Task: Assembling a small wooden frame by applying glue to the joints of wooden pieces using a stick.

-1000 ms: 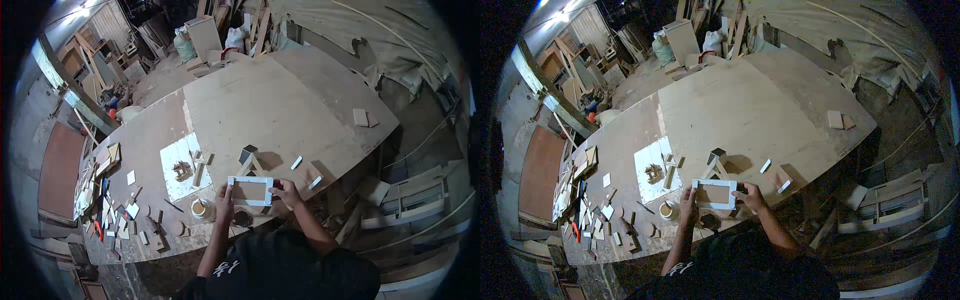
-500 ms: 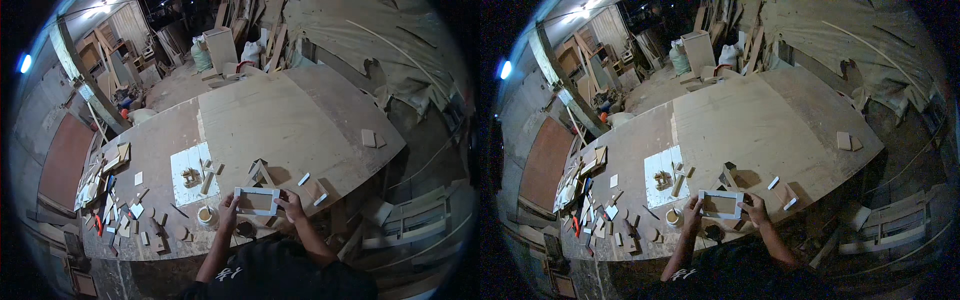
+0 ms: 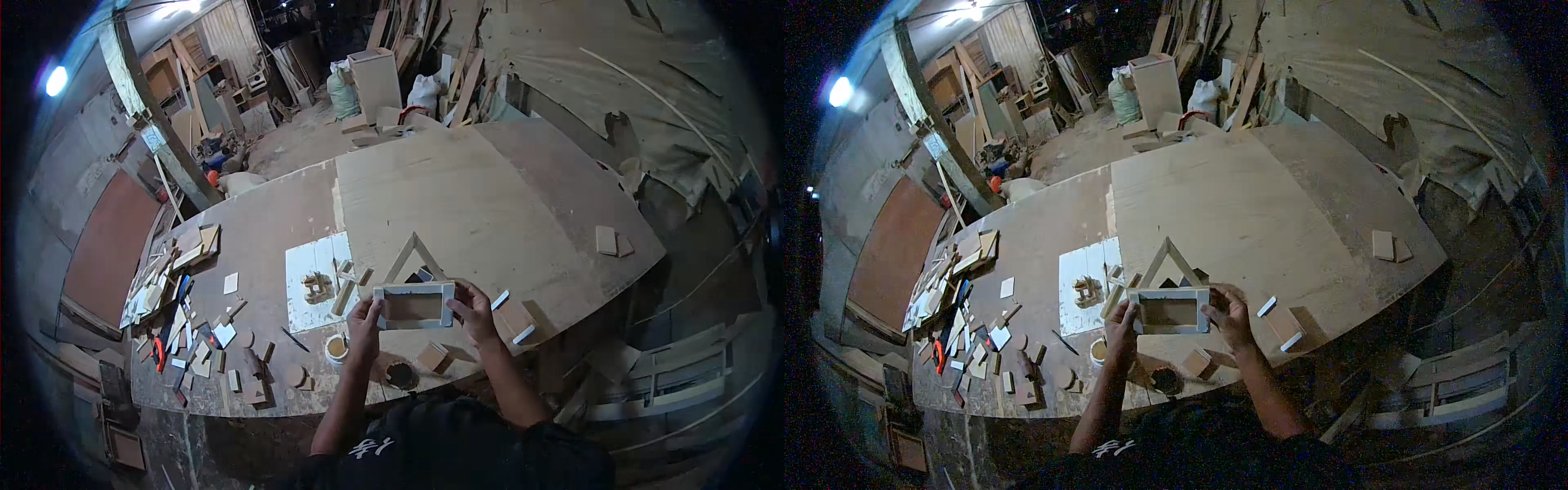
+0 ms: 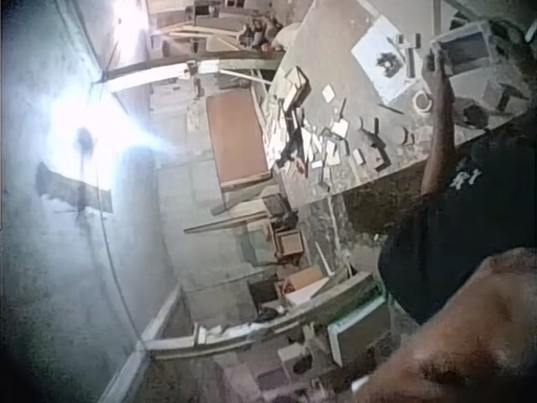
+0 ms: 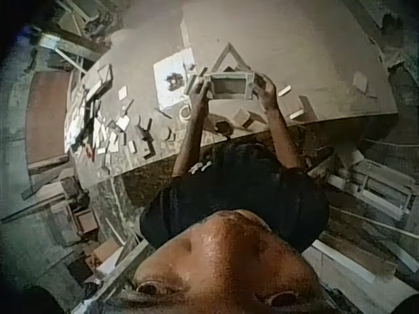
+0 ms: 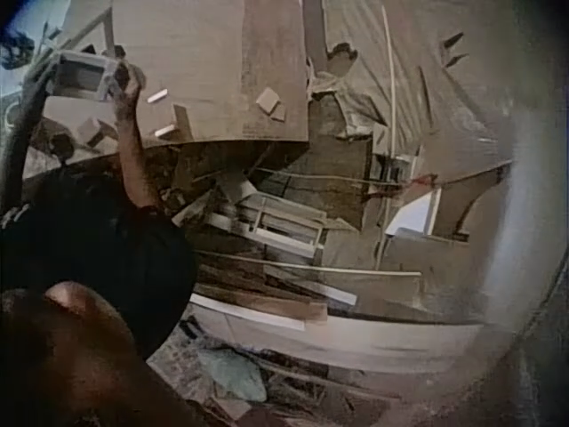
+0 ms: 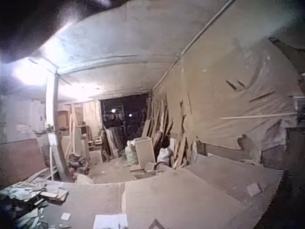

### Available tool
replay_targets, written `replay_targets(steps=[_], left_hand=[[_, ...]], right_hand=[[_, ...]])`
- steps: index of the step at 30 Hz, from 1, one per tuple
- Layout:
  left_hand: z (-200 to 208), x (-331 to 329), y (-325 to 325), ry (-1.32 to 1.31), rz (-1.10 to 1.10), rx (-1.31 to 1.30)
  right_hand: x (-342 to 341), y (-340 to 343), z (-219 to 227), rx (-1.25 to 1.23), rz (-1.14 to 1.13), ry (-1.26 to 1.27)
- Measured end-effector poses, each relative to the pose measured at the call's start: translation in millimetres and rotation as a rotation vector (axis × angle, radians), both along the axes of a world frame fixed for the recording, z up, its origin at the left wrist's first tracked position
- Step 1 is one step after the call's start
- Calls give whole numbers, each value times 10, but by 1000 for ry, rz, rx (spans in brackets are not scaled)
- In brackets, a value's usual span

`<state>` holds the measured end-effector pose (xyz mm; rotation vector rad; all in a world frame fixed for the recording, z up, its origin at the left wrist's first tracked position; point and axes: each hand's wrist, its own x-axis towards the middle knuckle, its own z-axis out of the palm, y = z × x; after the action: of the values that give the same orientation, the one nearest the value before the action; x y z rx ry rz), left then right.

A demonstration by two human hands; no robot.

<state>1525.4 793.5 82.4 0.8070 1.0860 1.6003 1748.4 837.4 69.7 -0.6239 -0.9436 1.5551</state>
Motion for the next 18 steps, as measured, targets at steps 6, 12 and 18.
replay_targets(steps=[6, 12, 18], left_hand=[[151, 16, 12, 4, -5, 91], [158, 39, -13, -25, -16, 68], [148, 1, -11, -2, -41, 47]], right_hand=[[-54, 36, 49, -2, -18, -91], [-42, 57, 132, 92, -31, -124], [-18, 70, 145, 26, 0, -62]])
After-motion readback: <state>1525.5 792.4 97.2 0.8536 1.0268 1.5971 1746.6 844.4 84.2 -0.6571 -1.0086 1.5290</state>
